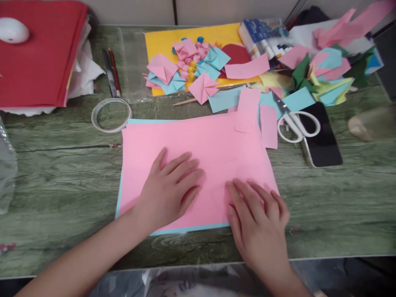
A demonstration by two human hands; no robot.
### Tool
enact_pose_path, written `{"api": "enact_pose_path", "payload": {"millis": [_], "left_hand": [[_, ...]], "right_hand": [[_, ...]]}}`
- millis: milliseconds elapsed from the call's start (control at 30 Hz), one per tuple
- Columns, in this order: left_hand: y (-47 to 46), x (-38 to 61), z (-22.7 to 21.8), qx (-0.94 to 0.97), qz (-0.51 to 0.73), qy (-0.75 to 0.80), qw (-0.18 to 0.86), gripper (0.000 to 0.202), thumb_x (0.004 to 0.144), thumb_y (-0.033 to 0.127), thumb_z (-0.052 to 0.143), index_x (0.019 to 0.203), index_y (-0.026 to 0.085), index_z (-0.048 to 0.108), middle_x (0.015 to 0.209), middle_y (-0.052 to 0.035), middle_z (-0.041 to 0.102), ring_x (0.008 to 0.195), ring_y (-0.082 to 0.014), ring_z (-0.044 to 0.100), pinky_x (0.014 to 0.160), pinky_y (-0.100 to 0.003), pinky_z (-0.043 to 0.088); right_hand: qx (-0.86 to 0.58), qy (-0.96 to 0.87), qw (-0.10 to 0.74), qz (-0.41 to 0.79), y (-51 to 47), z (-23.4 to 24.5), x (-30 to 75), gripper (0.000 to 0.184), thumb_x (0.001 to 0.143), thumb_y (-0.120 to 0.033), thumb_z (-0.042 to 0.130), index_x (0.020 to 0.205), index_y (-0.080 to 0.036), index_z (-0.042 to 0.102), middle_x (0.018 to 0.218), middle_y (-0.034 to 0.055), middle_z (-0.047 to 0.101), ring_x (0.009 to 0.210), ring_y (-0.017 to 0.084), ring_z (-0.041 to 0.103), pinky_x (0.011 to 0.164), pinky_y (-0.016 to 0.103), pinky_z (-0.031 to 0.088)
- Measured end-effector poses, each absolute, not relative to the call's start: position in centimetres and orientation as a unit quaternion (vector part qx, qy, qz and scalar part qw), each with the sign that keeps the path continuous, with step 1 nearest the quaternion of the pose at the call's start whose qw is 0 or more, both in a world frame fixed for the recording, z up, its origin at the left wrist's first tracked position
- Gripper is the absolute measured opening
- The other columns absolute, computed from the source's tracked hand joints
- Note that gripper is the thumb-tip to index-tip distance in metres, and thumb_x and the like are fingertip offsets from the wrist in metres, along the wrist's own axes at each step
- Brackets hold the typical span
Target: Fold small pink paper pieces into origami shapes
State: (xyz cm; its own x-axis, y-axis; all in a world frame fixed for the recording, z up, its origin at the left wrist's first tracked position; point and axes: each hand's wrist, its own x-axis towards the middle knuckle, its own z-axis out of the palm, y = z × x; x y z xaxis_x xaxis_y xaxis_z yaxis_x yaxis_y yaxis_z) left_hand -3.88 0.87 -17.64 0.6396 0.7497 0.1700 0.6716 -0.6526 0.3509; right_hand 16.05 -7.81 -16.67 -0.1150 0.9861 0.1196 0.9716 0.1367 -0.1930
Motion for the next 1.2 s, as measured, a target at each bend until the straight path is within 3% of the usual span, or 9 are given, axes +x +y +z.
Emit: {"api": "enact_pose_path", "payload": {"millis": [433,767,1000,1200], "left_hand": [[1.0,-4.1,-17.5,0.895,0.154,0.394,0.142,0.023,0.086,0.025,0.051,0.107,0.024,0.061,0.12,-0.004,0.064,0.123,-0.0238,0.048,0.11,-0.056,0.019],[0.7,-3.7,-17.8,0.897,0.155,0.401,0.107,0.027,0.086,0.04,0.051,0.106,0.024,0.059,0.119,-0.0037,0.064,0.124,-0.0244,0.047,0.11,-0.054,0.019],[0.6,-3.6,-17.5,0.898,0.143,0.402,0.11,0.026,0.087,0.037,0.051,0.107,0.022,0.06,0.122,-0.0052,0.062,0.123,-0.0256,0.047,0.109,-0.055,0.02],[0.5,-3.5,-17.4,0.896,0.124,0.408,0.126,0.029,0.088,0.035,0.048,0.115,0.028,0.058,0.124,-0.0045,0.059,0.125,-0.0265,0.044,0.108,-0.057,0.02]], "right_hand": [[-0.655,-0.753,0.055,-0.026,-8.0,-16.4,15.0,0.039,0.087,-0.038,0.052,0.125,-0.027,0.056,0.126,0.0074,0.059,0.115,0.032,0.049,0.099,0.057,0.028],[-0.623,-0.778,0.019,-0.083,-7.8,-16.0,14.5,0.041,0.088,-0.04,0.052,0.124,-0.021,0.057,0.121,0.0124,0.062,0.107,0.032,0.054,0.096,0.06,0.029],[-0.592,-0.799,0.004,-0.11,-7.9,-16.2,14.4,0.045,0.09,-0.041,0.048,0.125,-0.015,0.055,0.118,0.0183,0.063,0.104,0.029,0.056,0.098,0.059,0.025],[-0.62,-0.781,0.037,-0.069,-7.9,-16.4,14.9,0.042,0.089,-0.042,0.05,0.124,-0.02,0.056,0.119,0.0128,0.063,0.104,0.028,0.056,0.099,0.057,0.026]]}}
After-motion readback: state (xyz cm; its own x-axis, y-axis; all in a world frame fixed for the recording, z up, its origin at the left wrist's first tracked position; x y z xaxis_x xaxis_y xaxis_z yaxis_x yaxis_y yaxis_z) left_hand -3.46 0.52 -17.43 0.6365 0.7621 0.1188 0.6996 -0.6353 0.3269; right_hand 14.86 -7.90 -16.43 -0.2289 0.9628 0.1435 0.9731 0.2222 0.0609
